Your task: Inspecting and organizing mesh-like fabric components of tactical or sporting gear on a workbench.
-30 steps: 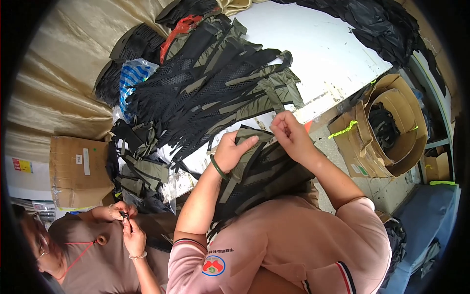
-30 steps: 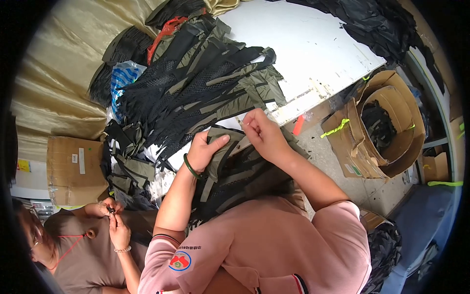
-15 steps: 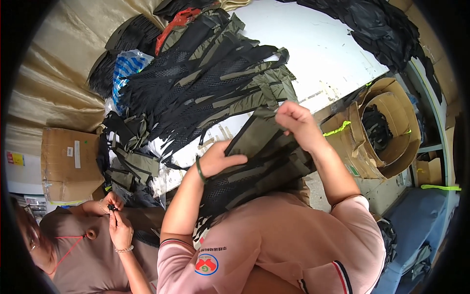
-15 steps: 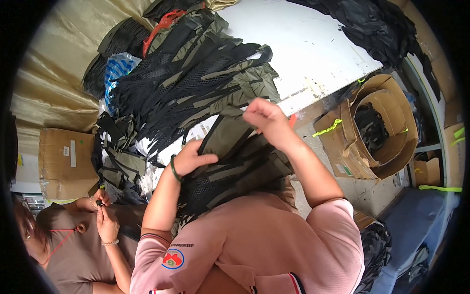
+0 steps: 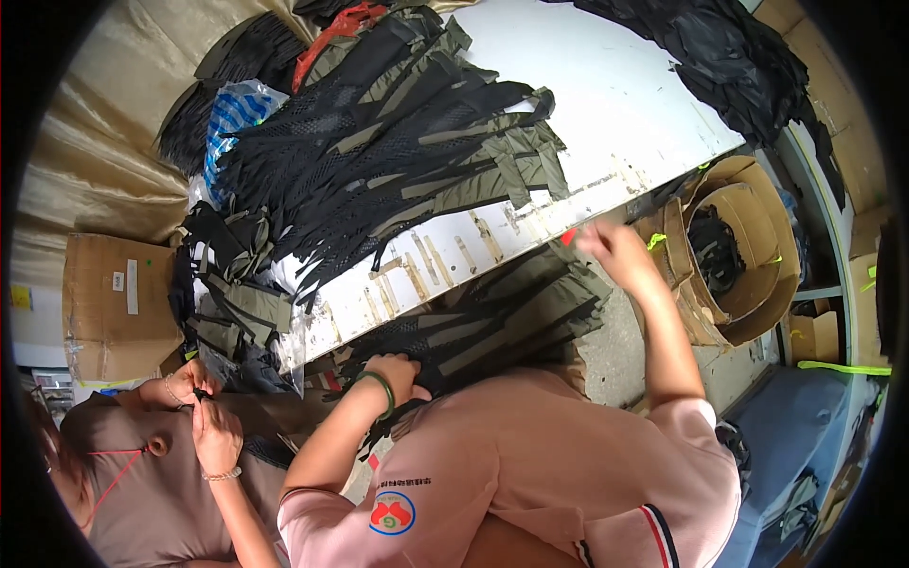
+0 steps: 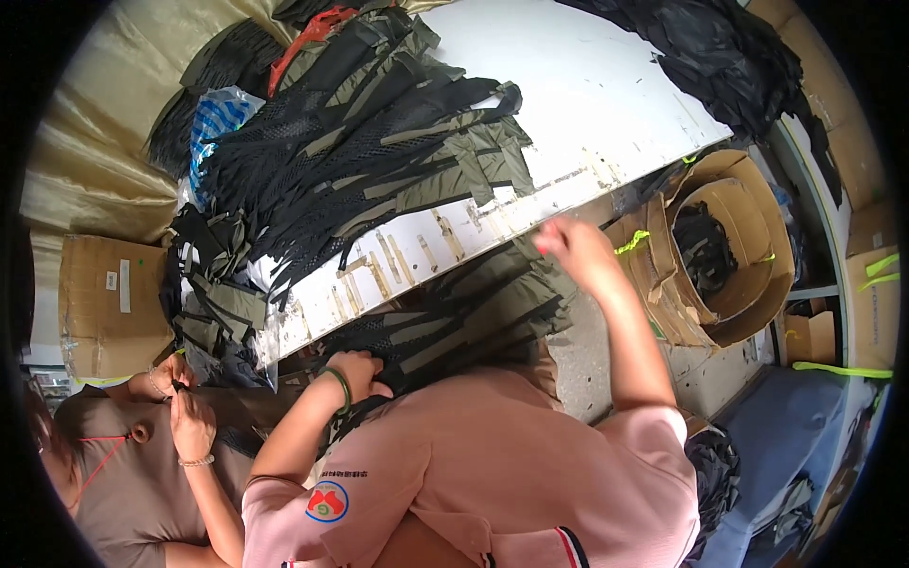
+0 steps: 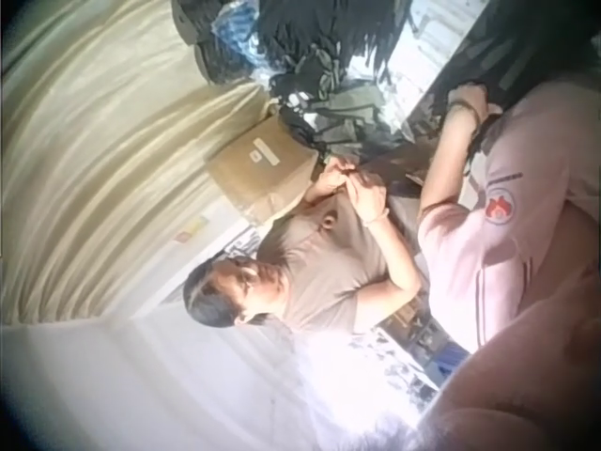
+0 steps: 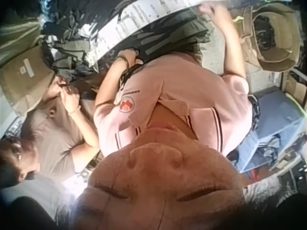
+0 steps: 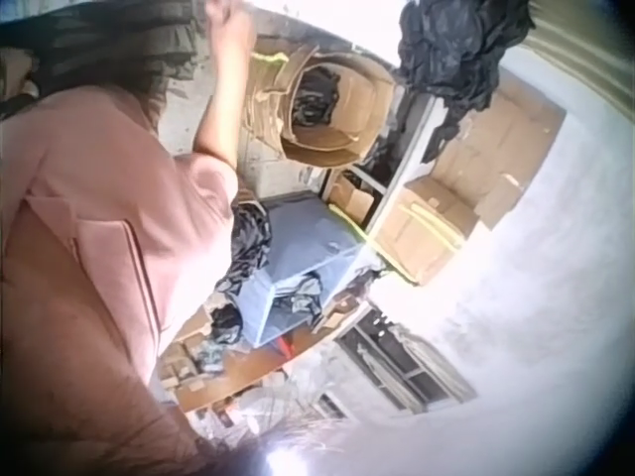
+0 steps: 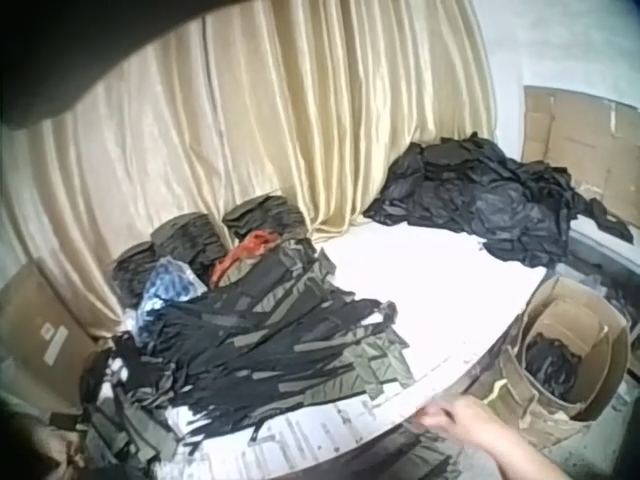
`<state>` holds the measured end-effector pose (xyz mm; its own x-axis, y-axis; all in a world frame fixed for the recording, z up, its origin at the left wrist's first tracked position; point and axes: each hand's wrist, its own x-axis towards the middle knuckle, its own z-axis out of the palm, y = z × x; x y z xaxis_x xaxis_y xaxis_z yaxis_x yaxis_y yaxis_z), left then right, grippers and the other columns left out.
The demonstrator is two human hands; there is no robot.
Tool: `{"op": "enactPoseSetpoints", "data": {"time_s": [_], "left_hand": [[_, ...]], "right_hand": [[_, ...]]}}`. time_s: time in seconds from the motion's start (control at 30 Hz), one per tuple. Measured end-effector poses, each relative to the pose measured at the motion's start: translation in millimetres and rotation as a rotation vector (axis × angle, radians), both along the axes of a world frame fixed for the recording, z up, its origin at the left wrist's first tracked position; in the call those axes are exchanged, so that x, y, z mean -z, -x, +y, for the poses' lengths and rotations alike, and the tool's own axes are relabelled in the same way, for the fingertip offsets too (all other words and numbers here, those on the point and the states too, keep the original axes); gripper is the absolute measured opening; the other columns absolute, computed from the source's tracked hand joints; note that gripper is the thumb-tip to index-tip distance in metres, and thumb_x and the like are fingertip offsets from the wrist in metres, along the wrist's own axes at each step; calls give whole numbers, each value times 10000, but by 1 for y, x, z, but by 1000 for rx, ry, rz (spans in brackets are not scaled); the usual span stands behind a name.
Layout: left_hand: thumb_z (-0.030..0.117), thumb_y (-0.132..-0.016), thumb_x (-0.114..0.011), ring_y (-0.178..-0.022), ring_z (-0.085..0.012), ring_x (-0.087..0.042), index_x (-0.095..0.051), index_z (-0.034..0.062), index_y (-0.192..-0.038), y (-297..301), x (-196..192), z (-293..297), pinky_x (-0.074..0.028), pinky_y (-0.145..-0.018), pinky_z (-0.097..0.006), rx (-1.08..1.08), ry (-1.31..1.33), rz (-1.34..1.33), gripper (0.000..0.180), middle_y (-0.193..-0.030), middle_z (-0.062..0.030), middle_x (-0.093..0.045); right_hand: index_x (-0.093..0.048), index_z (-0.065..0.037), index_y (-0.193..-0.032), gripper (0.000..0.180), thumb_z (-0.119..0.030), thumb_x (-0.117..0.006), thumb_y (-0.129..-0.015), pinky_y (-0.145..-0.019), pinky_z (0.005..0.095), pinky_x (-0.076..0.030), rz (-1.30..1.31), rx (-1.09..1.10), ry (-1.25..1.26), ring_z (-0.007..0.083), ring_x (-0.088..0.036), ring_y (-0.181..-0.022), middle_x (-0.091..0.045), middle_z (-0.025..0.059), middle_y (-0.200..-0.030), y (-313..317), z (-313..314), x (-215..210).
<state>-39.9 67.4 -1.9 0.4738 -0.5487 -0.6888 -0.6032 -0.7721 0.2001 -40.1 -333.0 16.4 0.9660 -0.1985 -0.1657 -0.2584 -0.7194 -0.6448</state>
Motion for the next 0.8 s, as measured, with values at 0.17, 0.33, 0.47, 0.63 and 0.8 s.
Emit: {"op": "enactPoseSetpoints", "data": {"time_s": [0.17, 0.33, 0.47, 0.63, 0.8], "left_hand": [[449, -781, -674, -817, -339, -609, -609, 66, -838, -41, -15, -57, -477, -696, -422, -56, 425, -46, 392, -885, -139, -632], [211, -797, -682, -780, -290, -576, -636, 53, -946, -88, -2, -113, -465, -709, -363, -287, 886, -259, 222, -802, -123, -579], [209, -793, -677, -886, -324, -558, -616, 65, -995, -121, -8, -137, -448, -785, -391, -231, 1099, -816, 256, -859, -121, -597], [270, -777, -690, -843, -332, -589, -594, 64, -869, -149, 4, -158, -457, -704, -419, -276, 936, -463, 245, -842, -118, -620], [258, -782, -682, -785, -352, -587, -563, 57, -817, -138, 18, -168, -456, -664, -431, -318, 1048, -409, 237, -797, -126, -599]], "right_hand": [[-516, -67, -1038, 502, -366, -769, -724, -696, 368, -475, -482, 34, 207, 267, -592, -779, -586, 106, -874, -102, 52, 29], [-507, -87, -1000, 332, -221, -713, -777, -725, 429, -480, -448, 36, 267, 345, -599, -883, -568, 149, -952, -154, 58, 74], [-544, -42, -871, 131, -115, -642, -824, -665, 449, -476, -700, -30, 135, 375, -594, -769, -576, 154, -817, -130, 62, 76], [-564, -35, -876, 112, -113, -635, -837, -627, 441, -485, -743, -86, 57, 374, -594, -733, -580, 156, -826, -85, 83, 50], [-625, -41, -908, 103, -108, -644, -832, -636, 424, -491, -658, -234, 126, 359, -604, -738, -595, 148, -835, -77, 72, 31]]}}
